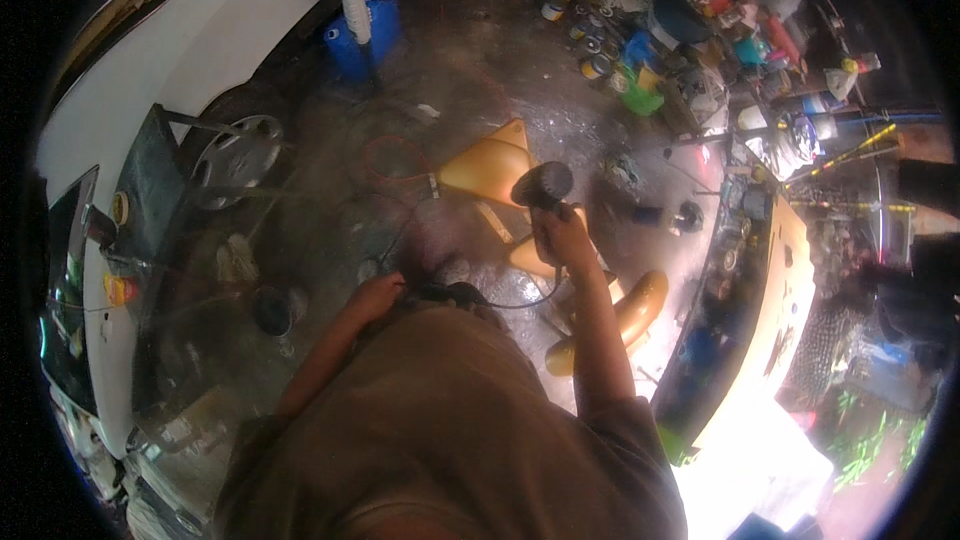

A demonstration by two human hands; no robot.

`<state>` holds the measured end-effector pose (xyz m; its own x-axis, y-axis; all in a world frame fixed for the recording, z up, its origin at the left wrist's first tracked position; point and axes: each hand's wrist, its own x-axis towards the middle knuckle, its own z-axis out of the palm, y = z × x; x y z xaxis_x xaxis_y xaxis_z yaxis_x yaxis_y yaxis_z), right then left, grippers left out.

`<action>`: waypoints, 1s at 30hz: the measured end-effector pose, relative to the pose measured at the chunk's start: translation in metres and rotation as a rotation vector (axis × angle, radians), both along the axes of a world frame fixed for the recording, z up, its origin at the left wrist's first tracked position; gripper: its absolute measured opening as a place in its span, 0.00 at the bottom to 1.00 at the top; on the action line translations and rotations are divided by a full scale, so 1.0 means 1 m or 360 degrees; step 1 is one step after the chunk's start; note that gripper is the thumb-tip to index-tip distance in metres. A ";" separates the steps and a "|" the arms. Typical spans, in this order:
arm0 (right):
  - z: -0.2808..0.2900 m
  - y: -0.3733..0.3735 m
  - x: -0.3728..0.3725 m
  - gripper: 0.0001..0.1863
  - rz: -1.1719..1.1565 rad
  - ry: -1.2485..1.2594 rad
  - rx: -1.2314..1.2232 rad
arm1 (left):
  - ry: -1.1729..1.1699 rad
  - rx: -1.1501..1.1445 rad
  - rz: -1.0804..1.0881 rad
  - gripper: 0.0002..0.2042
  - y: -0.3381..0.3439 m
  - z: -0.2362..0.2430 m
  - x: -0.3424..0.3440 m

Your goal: The person mixes paint in a can using a stick, then pours the paint into a spray gun. They spray paint several car parts, including a fender and a bumper, that are placed on a stand in the workshop.

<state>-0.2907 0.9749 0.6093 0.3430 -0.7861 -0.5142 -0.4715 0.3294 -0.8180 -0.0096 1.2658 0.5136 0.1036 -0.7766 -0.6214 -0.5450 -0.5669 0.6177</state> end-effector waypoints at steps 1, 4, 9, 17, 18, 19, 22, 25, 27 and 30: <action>0.004 -0.001 0.013 0.12 0.0085 -0.0211 0.0144 | 0.0004 0.0000 0.0023 0.11 0.003 -0.001 0.002; 0.006 0.001 0.048 0.14 0.0125 -0.0250 0.0479 | -0.0060 -0.0031 0.0051 0.12 0.015 -0.002 0.005; 0.019 0.010 0.098 0.12 0.0269 -0.0188 0.0456 | -0.0091 0.0077 0.0142 0.12 0.021 0.007 0.007; -0.001 -0.025 0.098 0.13 0.0069 -0.0298 0.0329 | -0.0082 0.0179 0.0196 0.12 0.022 0.007 0.009; 0.004 -0.032 0.098 0.13 -0.0019 -0.0313 0.0337 | -0.0093 0.0111 0.0188 0.12 0.023 0.008 0.009; 0.002 -0.042 0.095 0.13 -0.0074 -0.0325 0.0306 | -0.0103 0.0039 0.0173 0.11 0.022 0.009 0.009; -0.045 -0.091 0.068 0.11 -0.0249 -0.0272 -0.0010 | -0.0057 -0.0043 0.0141 0.11 0.006 0.013 0.008; -0.041 -0.107 0.063 0.11 -0.0450 -0.0491 0.0045 | -0.0075 -0.0050 0.0070 0.10 0.003 0.011 0.006; -0.034 -0.112 0.055 0.11 -0.0541 -0.0612 0.0149 | -0.0086 -0.0058 0.0023 0.10 0.002 0.007 0.005; -0.034 -0.112 0.030 0.11 -0.0541 -0.0646 0.0200 | -0.0071 -0.0067 -0.0016 0.10 0.000 0.000 0.003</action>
<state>-0.2607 0.8628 0.5754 0.2708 -0.8284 -0.4903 0.0244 0.5151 -0.8568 -0.0064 1.2660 0.5136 0.1227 -0.8031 -0.5831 -0.5779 -0.5355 0.6158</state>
